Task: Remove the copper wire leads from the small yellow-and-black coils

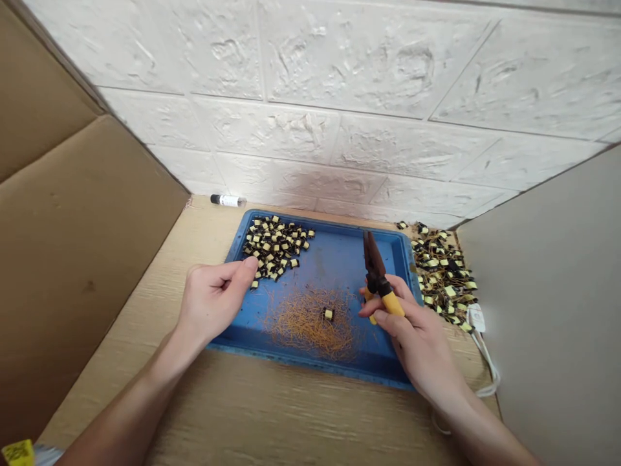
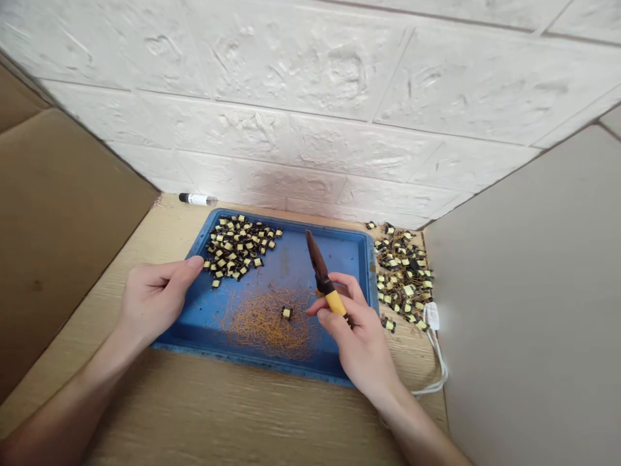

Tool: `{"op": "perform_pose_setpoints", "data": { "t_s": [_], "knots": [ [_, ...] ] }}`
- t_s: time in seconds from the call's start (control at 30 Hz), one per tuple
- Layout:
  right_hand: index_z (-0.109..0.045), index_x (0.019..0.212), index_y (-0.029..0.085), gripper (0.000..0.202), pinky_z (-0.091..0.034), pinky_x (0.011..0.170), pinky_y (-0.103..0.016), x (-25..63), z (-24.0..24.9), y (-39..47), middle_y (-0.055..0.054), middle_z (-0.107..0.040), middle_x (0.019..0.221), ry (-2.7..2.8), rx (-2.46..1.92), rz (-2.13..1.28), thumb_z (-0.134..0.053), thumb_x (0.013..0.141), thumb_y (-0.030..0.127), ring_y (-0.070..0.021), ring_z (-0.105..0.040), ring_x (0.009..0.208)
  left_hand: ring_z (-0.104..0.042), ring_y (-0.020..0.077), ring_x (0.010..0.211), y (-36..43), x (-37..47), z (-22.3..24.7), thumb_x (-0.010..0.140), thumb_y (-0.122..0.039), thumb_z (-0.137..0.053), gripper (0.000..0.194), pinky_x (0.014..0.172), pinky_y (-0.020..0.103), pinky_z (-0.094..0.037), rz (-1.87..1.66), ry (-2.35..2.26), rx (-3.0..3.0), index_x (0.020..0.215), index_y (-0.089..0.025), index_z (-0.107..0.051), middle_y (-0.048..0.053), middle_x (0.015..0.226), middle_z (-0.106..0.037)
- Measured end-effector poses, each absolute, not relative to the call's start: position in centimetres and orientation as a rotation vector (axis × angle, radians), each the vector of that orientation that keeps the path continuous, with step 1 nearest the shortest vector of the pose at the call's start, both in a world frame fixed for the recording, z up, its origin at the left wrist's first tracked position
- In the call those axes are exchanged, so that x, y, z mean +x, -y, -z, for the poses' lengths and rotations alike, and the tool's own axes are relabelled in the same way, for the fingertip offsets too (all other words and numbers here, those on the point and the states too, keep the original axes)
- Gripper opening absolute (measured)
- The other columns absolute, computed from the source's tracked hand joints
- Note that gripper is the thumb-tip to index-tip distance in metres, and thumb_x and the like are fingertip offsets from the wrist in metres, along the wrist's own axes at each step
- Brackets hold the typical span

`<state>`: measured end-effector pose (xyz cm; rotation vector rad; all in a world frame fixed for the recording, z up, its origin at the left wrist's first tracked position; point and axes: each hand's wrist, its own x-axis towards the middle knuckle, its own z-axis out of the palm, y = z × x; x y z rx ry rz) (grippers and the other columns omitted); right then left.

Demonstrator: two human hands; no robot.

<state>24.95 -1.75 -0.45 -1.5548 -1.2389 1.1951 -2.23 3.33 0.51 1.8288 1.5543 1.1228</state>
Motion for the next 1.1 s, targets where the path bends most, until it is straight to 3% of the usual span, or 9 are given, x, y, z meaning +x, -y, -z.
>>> {"op": "perform_pose_setpoints", "data": {
  "t_s": [0.2,0.33,0.47,0.6,0.77,0.87,1.1],
  "knots": [
    [-0.073,0.065,0.023,0.021,-0.045,0.08,-0.038,24.86,0.35,1.78,-0.008,-0.059,0.114,1.241,-1.551,-1.176,-0.063,0.077,0.037,-0.0283,-0.06,0.11,-0.015,0.0099,0.044,-3.47,-2.36,-0.4,0.09,-0.033,-0.051,0.052,0.039,0.03,-0.011,-1.153,-1.575,1.776,0.05,-0.022,-0.02,-0.005,0.047,-0.015],
    [-0.075,0.067,0.023,0.018,-0.044,0.085,-0.039,24.87,0.27,1.71,-0.007,-0.056,0.123,1.23,-1.55,-1.181,-0.064,0.076,0.036,-0.0284,-0.06,0.112,-0.016,0.0099,0.043,-3.5,-2.44,-0.36,0.09,-0.034,-0.051,0.052,0.039,0.03,-0.011,-1.166,-1.596,1.724,0.049,-0.023,-0.021,-0.005,0.045,-0.017],
    [-0.076,0.067,0.025,0.021,-0.043,0.082,-0.04,24.94,0.44,1.68,-0.007,-0.058,0.118,1.223,-1.553,-1.212,-0.063,0.078,0.038,-0.0305,-0.058,0.114,-0.016,0.0105,0.043,-3.41,-2.49,-0.32,0.089,-0.035,-0.051,0.051,0.04,0.031,-0.011,-1.176,-1.617,1.695,0.049,-0.023,-0.021,-0.006,0.045,-0.017],
    [-0.076,0.066,0.025,0.019,-0.041,0.094,-0.044,24.92,0.56,1.67,-0.006,-0.058,0.122,1.246,-1.535,-1.205,-0.065,0.078,0.036,-0.0312,-0.059,0.116,-0.017,0.0108,0.042,-3.36,-2.59,-0.24,0.089,-0.037,-0.051,0.053,0.041,0.031,-0.012,-1.173,-1.629,1.683,0.048,-0.023,-0.021,-0.006,0.044,-0.018],
    [-0.071,0.061,0.024,0.023,-0.043,0.09,-0.043,24.92,0.5,1.68,-0.006,-0.061,0.114,1.227,-1.53,-1.209,-0.063,0.079,0.035,-0.0321,-0.059,0.118,-0.016,0.0107,0.042,-3.41,-2.69,-0.11,0.089,-0.039,-0.051,0.053,0.041,0.032,-0.012,-1.171,-1.63,1.666,0.047,-0.024,-0.022,-0.006,0.044,-0.018],
    [-0.072,0.063,0.025,0.02,-0.041,0.095,-0.043,24.96,0.48,1.82,-0.006,-0.065,0.113,1.245,-1.511,-1.222,-0.065,0.079,0.034,-0.0337,-0.055,0.127,-0.016,0.0103,0.042,-3.48,-2.58,-0.11,0.087,-0.039,-0.052,0.052,0.042,0.032,-0.011,-1.185,-1.63,1.658,0.047,-0.024,-0.022,-0.006,0.045,-0.018],
    [-0.07,0.062,0.023,0.021,-0.04,0.107,-0.046,24.83,0.38,1.88,-0.007,-0.072,0.127,1.102,-1.455,-1.373,-0.069,0.079,0.035,-0.0344,-0.058,0.128,-0.016,0.0093,0.043,-3.54,-2.26,-0.31,0.086,-0.043,-0.051,0.052,0.043,0.031,-0.012,-1.224,-1.635,1.648,0.048,-0.024,-0.021,-0.006,0.046,-0.018]
  ]
}}
